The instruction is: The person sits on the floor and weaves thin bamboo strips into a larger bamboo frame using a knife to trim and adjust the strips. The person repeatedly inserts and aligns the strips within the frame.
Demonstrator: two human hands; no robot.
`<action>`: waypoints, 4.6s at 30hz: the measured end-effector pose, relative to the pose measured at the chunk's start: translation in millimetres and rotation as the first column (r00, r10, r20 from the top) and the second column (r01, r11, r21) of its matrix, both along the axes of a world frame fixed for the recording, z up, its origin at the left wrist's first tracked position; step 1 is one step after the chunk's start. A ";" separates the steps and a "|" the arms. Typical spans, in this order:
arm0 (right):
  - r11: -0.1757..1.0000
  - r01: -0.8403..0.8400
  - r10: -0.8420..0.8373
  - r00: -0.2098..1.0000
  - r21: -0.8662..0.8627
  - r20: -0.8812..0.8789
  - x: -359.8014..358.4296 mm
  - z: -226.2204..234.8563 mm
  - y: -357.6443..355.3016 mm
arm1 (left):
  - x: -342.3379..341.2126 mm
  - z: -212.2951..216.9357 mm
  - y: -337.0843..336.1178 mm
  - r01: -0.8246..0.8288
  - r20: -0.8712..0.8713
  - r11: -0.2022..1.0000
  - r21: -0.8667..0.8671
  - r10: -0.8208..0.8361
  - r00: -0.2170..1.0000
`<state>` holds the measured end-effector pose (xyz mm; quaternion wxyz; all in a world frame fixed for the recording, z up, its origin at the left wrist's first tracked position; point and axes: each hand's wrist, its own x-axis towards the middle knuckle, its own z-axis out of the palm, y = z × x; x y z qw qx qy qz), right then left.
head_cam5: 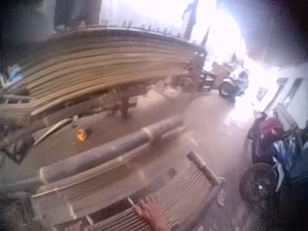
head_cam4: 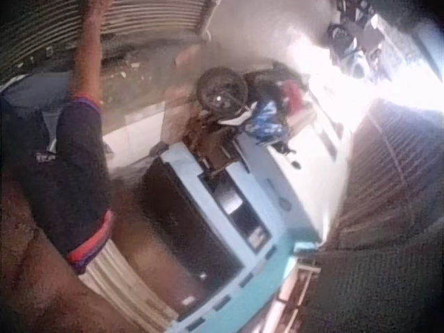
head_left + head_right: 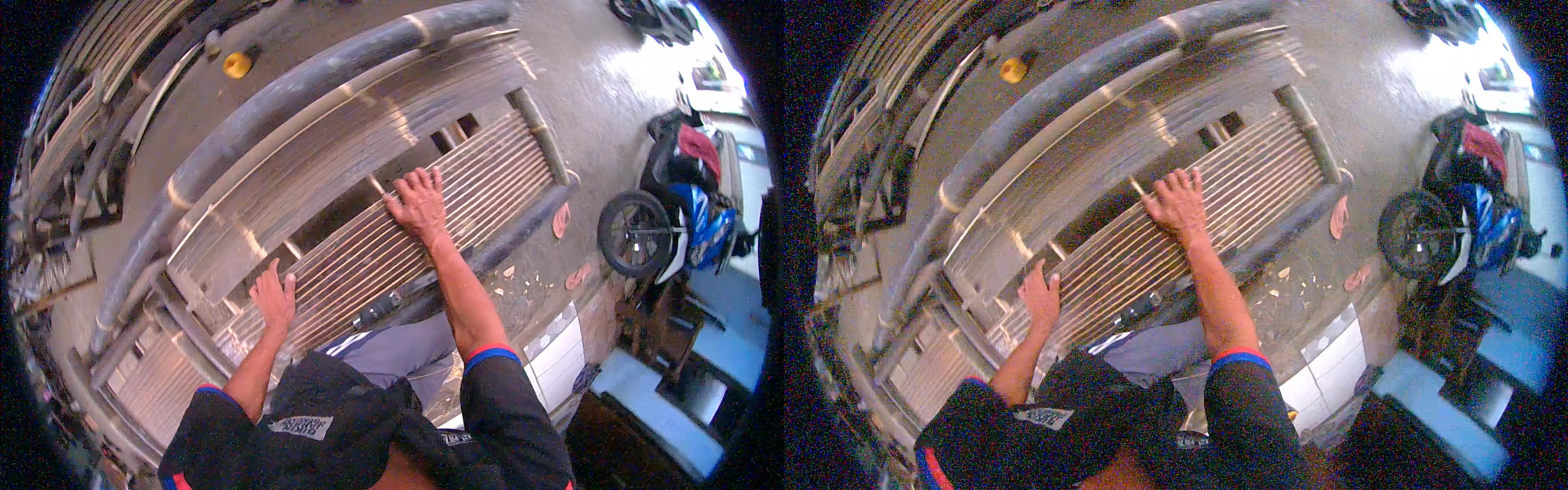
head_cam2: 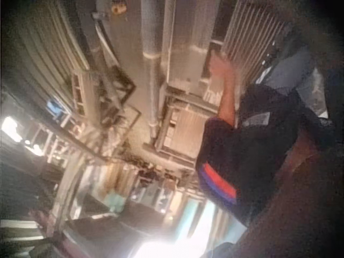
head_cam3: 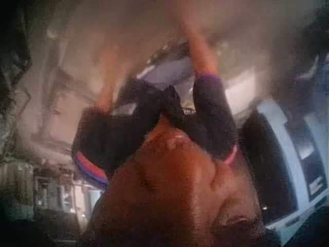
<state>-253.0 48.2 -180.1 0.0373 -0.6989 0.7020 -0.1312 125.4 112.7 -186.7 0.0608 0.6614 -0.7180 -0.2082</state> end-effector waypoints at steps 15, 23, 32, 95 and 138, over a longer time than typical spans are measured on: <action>1.000 0.013 -0.014 0.998 0.018 0.065 -6.2 -0.7 3.8 | -136.9 2.6 -34.1 0.234 -0.103 0.952 -0.198 -0.258 0.961; 0.934 0.324 -0.315 0.946 -0.152 0.079 -147.5 -28.7 -37.4 | -148.2 -6.0 -38.8 0.292 0.011 0.936 -0.198 -0.295 0.955; 0.974 0.219 -0.223 0.972 -0.060 -0.072 -206.4 -28.0 -55.1 | -139.6 -9.1 -41.3 0.272 -0.068 0.954 -0.125 -0.282 0.957; 0.914 0.354 -0.383 0.914 0.198 0.133 32.8 34.3 55.4 | -134.5 -4.1 -36.0 0.141 -0.300 0.986 -0.092 -0.162 0.940; 0.815 0.103 -0.224 0.963 0.570 0.147 136.4 128.6 165.5 | 3.0 12.6 6.0 -0.025 -0.230 0.988 -0.154 -0.011 0.973</action>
